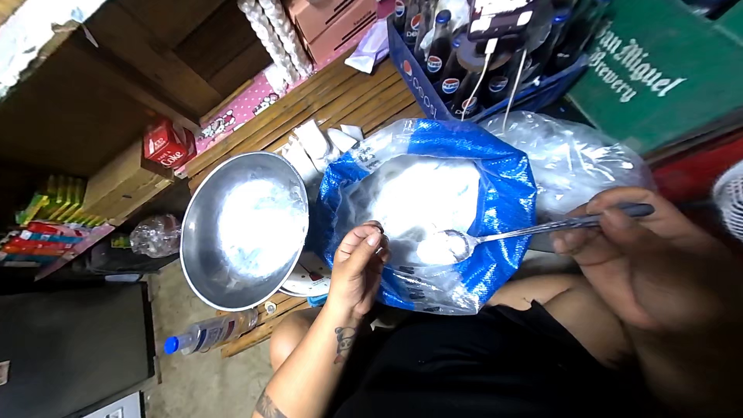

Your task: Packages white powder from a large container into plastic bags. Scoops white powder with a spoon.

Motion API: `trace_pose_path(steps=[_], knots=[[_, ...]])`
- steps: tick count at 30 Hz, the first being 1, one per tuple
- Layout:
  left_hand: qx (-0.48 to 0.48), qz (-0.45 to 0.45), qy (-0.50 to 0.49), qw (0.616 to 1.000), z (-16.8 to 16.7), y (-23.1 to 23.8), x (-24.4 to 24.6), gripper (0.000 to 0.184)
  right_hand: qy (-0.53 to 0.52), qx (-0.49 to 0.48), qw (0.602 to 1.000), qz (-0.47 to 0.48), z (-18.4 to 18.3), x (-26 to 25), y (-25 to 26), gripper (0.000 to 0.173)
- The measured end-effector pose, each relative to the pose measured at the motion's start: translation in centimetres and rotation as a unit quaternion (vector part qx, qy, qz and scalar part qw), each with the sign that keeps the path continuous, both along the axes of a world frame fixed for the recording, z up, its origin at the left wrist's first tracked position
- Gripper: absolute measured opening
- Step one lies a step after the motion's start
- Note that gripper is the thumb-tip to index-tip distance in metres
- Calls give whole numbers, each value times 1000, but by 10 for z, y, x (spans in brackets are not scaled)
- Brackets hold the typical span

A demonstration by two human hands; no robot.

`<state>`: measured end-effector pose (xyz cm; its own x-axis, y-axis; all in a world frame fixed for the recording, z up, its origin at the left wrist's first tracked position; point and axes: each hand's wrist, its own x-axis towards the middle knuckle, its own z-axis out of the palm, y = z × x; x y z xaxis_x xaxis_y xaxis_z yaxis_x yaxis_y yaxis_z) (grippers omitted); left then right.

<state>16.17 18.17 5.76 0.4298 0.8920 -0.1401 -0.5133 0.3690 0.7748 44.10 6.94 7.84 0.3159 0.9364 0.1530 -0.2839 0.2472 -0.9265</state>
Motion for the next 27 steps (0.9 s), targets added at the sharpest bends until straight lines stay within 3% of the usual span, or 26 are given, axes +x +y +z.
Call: trace_pose_path(steps=[10,18,27], knots=[[-17,10,18,1000,2,-1,2,7,4,-7,1000,2,-1,1,0,17],[18,38,101,994,3,-1,3,16,11,-5,1000,5,-3,2,0,17],[76,30,110,991,6,1,4,12,15,-6,1000,12,-3,4,-1,17]])
